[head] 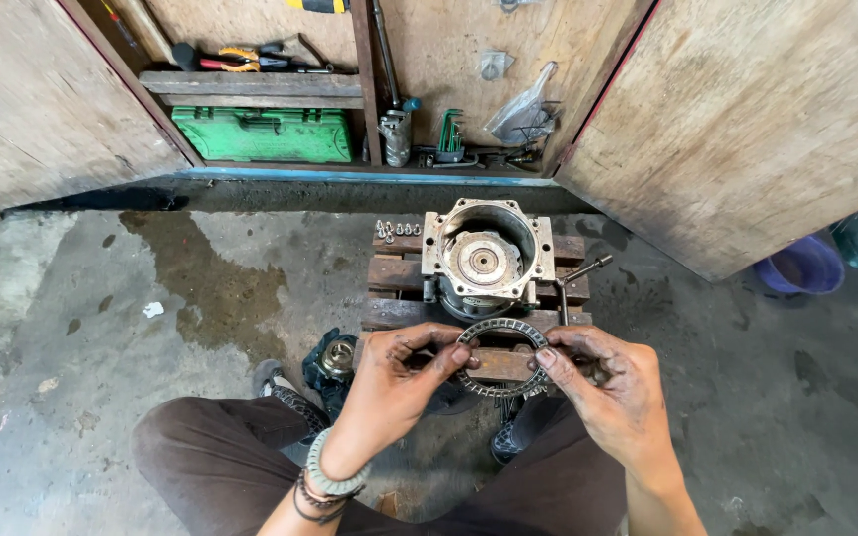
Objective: Disassembling an automotive AC compressor to inspect internal components
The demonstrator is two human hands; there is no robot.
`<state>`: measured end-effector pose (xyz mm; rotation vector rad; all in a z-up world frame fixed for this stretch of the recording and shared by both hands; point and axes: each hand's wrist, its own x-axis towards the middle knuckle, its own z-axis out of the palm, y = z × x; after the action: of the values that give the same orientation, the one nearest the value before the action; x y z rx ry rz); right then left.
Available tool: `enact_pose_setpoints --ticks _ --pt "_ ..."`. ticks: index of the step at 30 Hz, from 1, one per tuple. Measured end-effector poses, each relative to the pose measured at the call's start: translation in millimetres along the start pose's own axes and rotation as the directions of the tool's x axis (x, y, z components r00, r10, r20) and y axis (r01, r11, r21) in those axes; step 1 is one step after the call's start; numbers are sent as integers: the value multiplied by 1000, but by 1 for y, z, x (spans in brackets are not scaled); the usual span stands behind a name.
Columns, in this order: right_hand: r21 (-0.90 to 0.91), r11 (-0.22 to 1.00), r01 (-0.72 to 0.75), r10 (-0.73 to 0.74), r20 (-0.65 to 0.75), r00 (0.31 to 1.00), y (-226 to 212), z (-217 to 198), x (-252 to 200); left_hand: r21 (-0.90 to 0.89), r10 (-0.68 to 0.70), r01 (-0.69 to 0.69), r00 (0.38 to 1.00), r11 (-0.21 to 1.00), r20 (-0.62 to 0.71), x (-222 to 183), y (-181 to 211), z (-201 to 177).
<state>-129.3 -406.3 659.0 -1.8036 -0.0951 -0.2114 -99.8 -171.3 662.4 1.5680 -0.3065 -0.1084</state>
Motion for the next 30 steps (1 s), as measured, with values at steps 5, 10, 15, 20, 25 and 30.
enact_pose_setpoints --ticks 5,10,15,20,25,30 --pt "-18 1000 7 -7 -6 1000 -1 10 9 -137 -118 120 993 983 22 -7 -8 1" --pt "3 1000 -23 23 53 998 -4 23 14 -110 -100 88 990 990 -100 -6 -19 5" --pt "-196 977 78 -49 149 988 -11 26 25 -65 -87 81 992 995 -95 -8 -13 -2" --pt "-157 988 17 2 126 992 -13 36 33 -14 -51 49 993 999 -105 -6 -14 -3" --pt "-171 983 66 -23 240 971 -14 37 37 124 150 -126 967 984 -206 5 -27 -9" --pt "3 994 -107 105 176 979 13 32 38 -104 74 -87 990 991 -124 7 -29 -10"
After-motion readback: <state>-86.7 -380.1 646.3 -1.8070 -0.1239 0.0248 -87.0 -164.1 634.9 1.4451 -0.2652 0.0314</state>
